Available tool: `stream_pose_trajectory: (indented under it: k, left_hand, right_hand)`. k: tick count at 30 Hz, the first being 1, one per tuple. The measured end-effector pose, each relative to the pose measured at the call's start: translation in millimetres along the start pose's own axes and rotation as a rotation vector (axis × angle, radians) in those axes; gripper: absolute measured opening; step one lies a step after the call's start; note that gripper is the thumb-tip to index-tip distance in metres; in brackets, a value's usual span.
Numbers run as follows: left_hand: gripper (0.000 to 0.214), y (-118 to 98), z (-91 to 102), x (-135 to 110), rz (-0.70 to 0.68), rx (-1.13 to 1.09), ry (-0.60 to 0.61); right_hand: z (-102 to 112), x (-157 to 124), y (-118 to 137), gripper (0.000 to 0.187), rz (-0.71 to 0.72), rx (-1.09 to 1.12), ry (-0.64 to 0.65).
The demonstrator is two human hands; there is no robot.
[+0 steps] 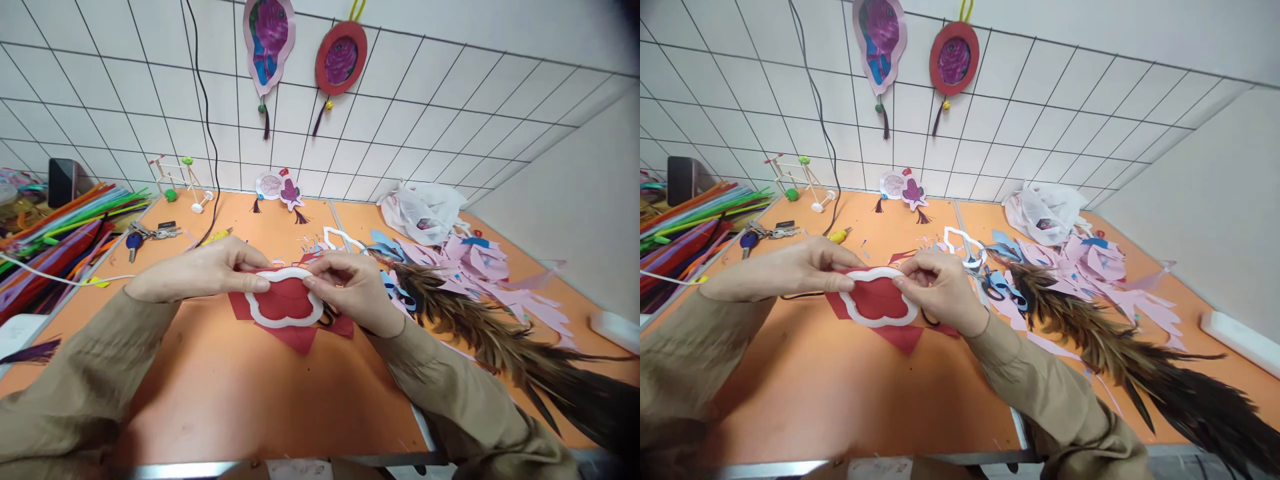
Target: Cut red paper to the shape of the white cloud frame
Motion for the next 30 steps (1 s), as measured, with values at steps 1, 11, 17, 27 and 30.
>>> stream_pose_trajectory:
  k: [1, 11, 17, 27, 30]
  left_hand:
    - [0.025, 0, 4.5, -2, 0.013, -0.038, 0.036]
    - [0.037, 26, 1.4, 12, -0.036, -0.552, -0.069]
    - [0.024, 37, -17.3, 28, -0.043, -0.766, -0.207]
    - [0.032, 34, -24.9, 29, 0.028, -0.771, -0.274]
    - [0.03, 34, -24.6, 28, 0.042, -0.685, -0.325]
  right_hand:
    - [2, 1, -1, 0.014, -0.038, 0.041, -0.006]
    - [7, 7, -14, 0.019, -0.167, 0.266, -0.131]
    - [7, 9, -21, 0.017, -0.156, 0.256, -0.238]
    - [0, 8, -29, 0.017, -0.172, 0.222, -0.243]
    - [-2, 8, -31, 0.019, -0.186, 0.206, -0.246]
Point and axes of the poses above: each hand's wrist, its own x-axis towards the middle knuckle, its own z-axis out of the back of the hand, y = z × x, the point moved 1 cm from there along x, towards the middle knuckle, and after that the axes turned 2 degrees about -z, right-handed, at the moved point
